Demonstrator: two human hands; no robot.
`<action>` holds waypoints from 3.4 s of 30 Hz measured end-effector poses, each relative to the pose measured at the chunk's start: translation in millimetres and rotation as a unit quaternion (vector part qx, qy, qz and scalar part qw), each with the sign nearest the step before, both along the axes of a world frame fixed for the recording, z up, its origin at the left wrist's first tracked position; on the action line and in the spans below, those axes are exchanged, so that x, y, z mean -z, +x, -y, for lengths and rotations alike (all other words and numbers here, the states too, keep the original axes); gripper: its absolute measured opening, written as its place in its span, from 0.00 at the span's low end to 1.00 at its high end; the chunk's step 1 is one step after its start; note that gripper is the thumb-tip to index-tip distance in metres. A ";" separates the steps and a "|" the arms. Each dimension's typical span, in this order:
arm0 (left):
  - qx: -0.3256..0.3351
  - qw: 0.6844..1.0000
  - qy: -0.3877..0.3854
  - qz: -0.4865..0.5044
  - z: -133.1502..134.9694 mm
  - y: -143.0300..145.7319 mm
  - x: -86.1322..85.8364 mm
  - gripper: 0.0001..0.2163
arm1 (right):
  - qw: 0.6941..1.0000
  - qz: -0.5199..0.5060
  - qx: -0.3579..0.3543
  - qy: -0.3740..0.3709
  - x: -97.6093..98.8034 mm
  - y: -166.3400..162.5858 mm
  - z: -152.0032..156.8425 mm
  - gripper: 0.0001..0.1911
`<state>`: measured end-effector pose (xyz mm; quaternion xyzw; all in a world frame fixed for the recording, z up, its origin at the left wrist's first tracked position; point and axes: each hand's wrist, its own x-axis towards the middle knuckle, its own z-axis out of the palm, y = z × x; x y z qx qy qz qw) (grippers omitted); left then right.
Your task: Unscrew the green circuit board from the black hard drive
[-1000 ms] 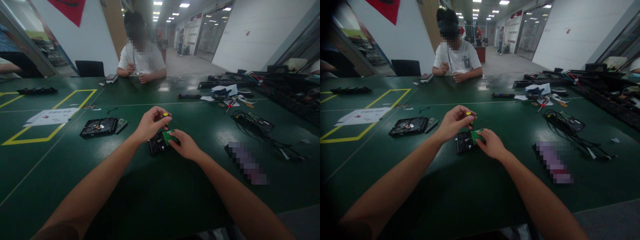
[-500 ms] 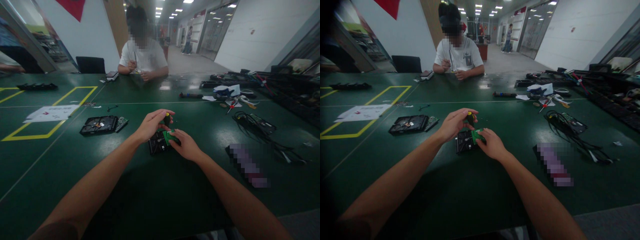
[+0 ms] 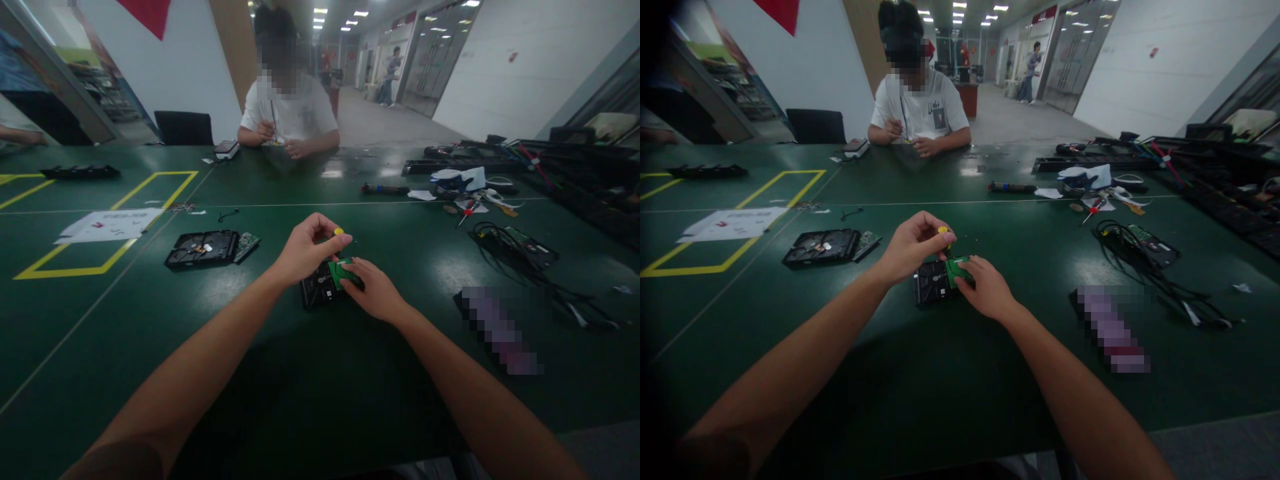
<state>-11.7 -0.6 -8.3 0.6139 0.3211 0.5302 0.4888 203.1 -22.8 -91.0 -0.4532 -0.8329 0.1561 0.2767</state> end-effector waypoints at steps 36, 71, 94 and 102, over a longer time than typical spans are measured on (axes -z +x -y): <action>0.044 0.999 -0.024 -0.012 -1.0 -6.0 -6.8 0.13 | 1.000 0.008 -0.011 0.003 -2.5 0.8 -0.5 0.20; 0.003 1.000 0.013 -0.007 -2.3 -0.8 0.7 0.16 | 1.000 -0.002 -0.013 0.012 1.3 1.6 -2.0 0.20; 0.028 0.999 -0.008 -0.017 -3.0 -3.5 -0.6 0.18 | 1.000 0.017 -0.016 0.010 -4.7 1.3 0.1 0.20; -0.028 1.000 -0.003 -0.011 -5.3 -1.3 9.2 0.19 | 1.000 0.004 -0.011 0.018 -0.5 0.1 -0.6 0.19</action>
